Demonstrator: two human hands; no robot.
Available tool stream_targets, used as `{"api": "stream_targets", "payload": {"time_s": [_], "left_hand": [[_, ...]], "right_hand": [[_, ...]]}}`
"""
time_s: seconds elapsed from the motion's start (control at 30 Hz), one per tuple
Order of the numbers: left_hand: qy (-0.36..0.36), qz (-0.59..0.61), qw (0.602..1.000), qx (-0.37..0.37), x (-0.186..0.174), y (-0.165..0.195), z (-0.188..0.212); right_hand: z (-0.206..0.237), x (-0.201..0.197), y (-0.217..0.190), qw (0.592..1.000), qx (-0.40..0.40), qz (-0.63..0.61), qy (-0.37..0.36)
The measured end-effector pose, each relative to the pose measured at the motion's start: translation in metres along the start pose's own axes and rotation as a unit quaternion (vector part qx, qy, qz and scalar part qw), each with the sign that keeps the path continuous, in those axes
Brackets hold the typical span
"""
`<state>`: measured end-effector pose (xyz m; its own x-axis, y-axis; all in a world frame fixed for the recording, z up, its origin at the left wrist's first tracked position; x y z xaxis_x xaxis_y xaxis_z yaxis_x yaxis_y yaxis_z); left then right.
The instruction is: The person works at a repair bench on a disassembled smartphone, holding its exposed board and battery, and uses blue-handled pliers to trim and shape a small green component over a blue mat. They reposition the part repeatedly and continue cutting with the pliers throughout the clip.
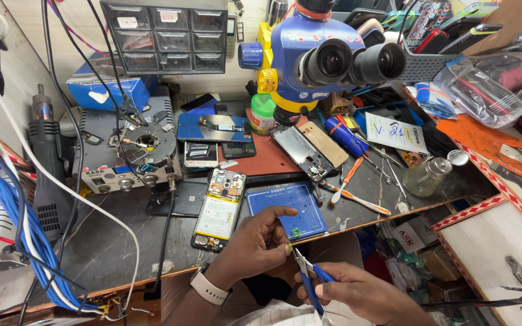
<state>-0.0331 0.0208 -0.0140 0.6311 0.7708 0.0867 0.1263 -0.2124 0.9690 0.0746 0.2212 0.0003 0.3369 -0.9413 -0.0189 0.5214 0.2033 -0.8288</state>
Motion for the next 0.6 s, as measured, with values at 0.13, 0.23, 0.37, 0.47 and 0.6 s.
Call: {"api": "stream_targets", "payload": {"time_s": [0.13, 0.23, 0.37, 0.47, 0.6], "left_hand": [[0.005, -0.011, 1.000, 0.007, 0.000, -0.001, -0.001], [0.008, -0.014, 1.000, 0.003, 0.000, -0.002, -0.001], [0.004, -0.005, 1.000, 0.004, 0.001, 0.000, -0.002], [0.006, -0.023, 1.000, 0.008, 0.000, 0.000, -0.001], [0.007, -0.015, 1.000, 0.010, 0.001, -0.001, -0.001]], "right_hand": [[0.003, -0.005, 0.001, 1.000, -0.012, -0.005, 0.014], [0.005, -0.014, -0.004, 0.997, -0.042, 0.058, 0.027], [0.004, -0.017, -0.003, 0.994, -0.015, 0.106, 0.029], [-0.001, -0.014, -0.002, 0.995, -0.026, 0.094, 0.019], [-0.007, -0.012, 0.002, 0.996, -0.036, 0.083, 0.012]]}}
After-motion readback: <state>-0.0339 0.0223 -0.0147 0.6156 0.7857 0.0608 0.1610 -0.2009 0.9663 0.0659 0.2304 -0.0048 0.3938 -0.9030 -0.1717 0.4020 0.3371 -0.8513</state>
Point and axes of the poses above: each hand's wrist, its own z-axis away from the middle knuckle, its own x-axis out of the palm, y = z × x, the point moved 3 cm from there along -z, towards the middle knuckle, and after that the axes turned 5 degrees about y, right-handed, at the moved point
